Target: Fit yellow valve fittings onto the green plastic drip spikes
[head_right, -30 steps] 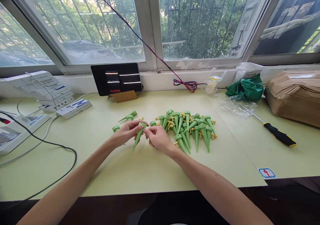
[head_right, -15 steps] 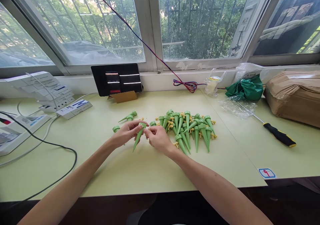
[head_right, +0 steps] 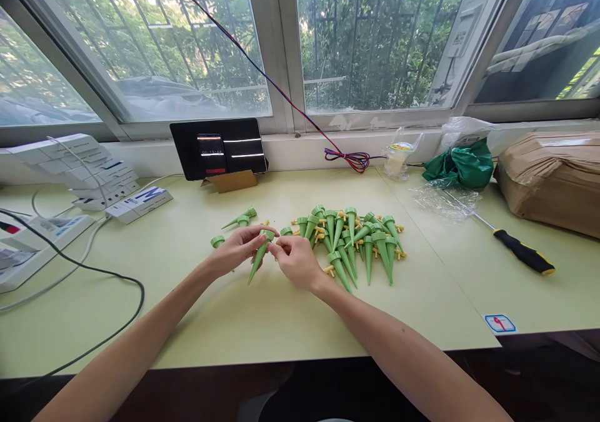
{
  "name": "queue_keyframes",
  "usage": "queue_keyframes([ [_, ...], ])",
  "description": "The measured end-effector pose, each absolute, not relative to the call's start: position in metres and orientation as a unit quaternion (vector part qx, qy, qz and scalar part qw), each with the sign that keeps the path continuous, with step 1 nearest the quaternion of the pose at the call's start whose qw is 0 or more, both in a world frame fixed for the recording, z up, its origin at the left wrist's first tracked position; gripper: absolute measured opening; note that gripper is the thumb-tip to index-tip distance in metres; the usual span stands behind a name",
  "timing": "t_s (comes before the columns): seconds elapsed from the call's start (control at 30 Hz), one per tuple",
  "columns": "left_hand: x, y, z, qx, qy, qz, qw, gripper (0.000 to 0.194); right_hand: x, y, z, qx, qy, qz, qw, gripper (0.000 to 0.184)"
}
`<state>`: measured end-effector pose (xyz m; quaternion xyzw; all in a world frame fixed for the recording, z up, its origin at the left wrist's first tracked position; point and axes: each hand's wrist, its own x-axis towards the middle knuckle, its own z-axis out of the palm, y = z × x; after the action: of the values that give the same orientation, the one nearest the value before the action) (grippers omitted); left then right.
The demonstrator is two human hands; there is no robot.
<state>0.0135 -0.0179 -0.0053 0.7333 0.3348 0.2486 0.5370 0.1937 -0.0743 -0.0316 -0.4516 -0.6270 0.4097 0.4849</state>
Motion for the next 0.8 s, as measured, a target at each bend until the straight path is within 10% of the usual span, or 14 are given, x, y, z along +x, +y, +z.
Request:
queue_keyframes([
  [0.8,0.0133,-0.017,-0.0057,0.728,0.332,0.247,0.546,0.042,0.1937,-0.0737,-0.0323,-0.446,-0.605,0.457,0.475,0.037],
])
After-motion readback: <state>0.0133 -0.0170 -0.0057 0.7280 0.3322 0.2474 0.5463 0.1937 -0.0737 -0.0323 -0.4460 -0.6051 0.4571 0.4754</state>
